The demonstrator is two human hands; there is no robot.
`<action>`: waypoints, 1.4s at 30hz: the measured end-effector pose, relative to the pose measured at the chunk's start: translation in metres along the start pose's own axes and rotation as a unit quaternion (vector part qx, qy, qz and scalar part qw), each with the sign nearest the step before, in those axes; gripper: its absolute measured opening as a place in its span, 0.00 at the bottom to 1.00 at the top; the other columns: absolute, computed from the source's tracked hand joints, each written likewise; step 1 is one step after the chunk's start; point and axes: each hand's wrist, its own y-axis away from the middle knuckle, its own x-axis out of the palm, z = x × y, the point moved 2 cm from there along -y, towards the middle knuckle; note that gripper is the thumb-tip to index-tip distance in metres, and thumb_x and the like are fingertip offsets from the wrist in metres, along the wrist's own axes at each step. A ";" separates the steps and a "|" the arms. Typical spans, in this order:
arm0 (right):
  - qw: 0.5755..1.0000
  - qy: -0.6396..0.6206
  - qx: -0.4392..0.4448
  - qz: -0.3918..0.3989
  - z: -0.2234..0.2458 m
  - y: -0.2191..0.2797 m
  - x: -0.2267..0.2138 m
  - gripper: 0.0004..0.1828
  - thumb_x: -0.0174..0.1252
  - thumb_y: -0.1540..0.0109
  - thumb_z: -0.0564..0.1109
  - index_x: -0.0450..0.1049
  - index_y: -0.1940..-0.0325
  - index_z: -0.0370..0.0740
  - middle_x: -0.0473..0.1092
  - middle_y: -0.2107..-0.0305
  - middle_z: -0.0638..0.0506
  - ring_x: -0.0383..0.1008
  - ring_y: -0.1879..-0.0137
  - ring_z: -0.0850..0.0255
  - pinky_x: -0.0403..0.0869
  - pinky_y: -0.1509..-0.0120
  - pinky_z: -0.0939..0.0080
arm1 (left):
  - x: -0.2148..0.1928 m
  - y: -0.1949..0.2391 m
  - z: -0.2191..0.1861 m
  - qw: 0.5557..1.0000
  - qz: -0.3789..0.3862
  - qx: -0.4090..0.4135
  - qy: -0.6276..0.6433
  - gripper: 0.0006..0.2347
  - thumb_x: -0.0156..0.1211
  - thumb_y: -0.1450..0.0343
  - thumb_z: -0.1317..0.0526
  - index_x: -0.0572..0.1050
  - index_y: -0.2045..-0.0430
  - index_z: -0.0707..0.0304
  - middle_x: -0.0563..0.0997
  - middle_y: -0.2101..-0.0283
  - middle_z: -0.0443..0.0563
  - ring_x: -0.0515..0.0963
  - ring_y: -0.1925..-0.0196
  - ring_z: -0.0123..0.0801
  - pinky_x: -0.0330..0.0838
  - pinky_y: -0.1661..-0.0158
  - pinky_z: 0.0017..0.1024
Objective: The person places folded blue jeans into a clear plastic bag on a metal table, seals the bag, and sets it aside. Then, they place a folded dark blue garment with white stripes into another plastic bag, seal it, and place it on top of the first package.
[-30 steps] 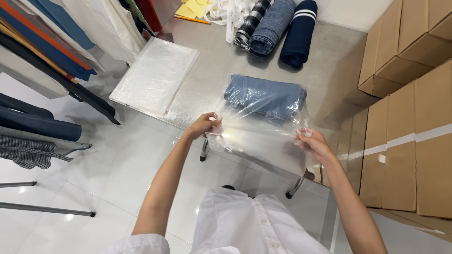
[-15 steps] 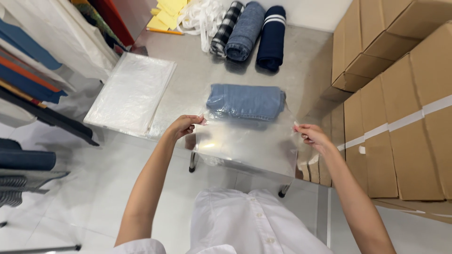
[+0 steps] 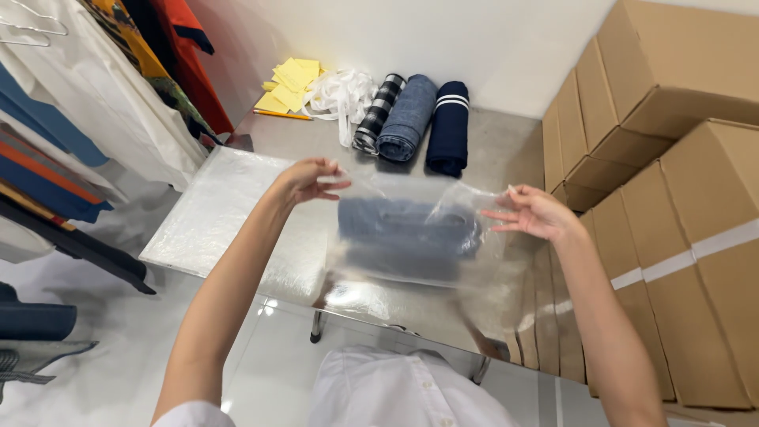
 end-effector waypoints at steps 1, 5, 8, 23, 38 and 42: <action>1.000 0.001 0.002 0.003 0.000 -0.015 -0.003 0.05 0.41 0.28 0.43 0.59 0.50 0.40 0.66 0.54 0.42 0.67 0.37 0.25 0.65 0.39 0.16 | -0.009 -0.014 -0.001 1.000 -0.003 0.000 0.001 0.07 0.57 0.24 0.59 0.73 0.63 0.64 0.78 0.56 0.57 0.80 0.45 0.63 0.68 0.47 0.68; 0.995 -0.055 -0.075 0.041 -0.021 -0.096 -0.028 0.05 0.48 0.28 0.48 0.59 0.53 0.52 0.69 0.55 0.44 0.65 0.34 0.25 0.59 0.37 0.17 | -0.026 -0.022 -0.010 0.996 -0.032 0.083 -0.029 0.09 0.56 0.23 0.53 0.71 0.61 0.56 0.77 0.54 0.51 0.76 0.39 0.62 0.49 0.39 0.73; 0.982 -0.105 -0.152 0.034 -0.060 -0.165 -0.043 0.06 0.51 0.28 0.50 0.61 0.52 0.56 0.71 0.56 0.50 0.69 0.34 0.33 0.64 0.35 0.34 | -0.043 -0.018 0.001 0.988 -0.057 0.139 -0.031 0.09 0.54 0.23 0.50 0.70 0.60 0.52 0.76 0.51 0.51 0.71 0.34 0.58 0.47 0.36 0.68; 0.932 0.351 -0.086 0.009 -0.187 -0.046 -0.012 0.08 0.55 0.33 0.46 0.73 0.54 0.41 0.73 0.62 0.48 0.70 0.53 0.56 0.67 0.47 0.53 | -0.072 0.143 0.157 0.985 -0.047 -0.049 -0.159 0.07 0.57 0.25 0.60 0.74 0.69 0.66 0.72 0.74 0.46 0.72 0.72 0.28 0.68 0.67 0.24; 0.950 0.284 -0.080 -0.099 -0.228 -0.153 -0.001 0.10 0.67 0.39 0.50 0.78 0.61 0.43 0.73 0.73 0.52 0.75 0.67 0.64 0.73 0.64 0.69 | -0.097 0.017 0.216 0.969 -0.128 -0.039 -0.208 0.18 0.81 0.41 0.56 0.80 0.71 0.74 0.81 0.74 0.58 0.82 0.72 0.36 0.77 0.67 0.27; 0.939 0.323 -0.046 -0.111 -0.228 -0.137 0.001 0.11 0.68 0.41 0.47 0.73 0.64 0.41 0.77 0.72 0.48 0.77 0.66 0.63 0.74 0.62 0.65 | -0.081 0.039 0.221 0.972 -0.137 -0.029 -0.187 0.16 0.81 0.43 0.62 0.77 0.76 0.74 0.80 0.76 0.54 0.82 0.72 0.33 0.77 0.67 0.25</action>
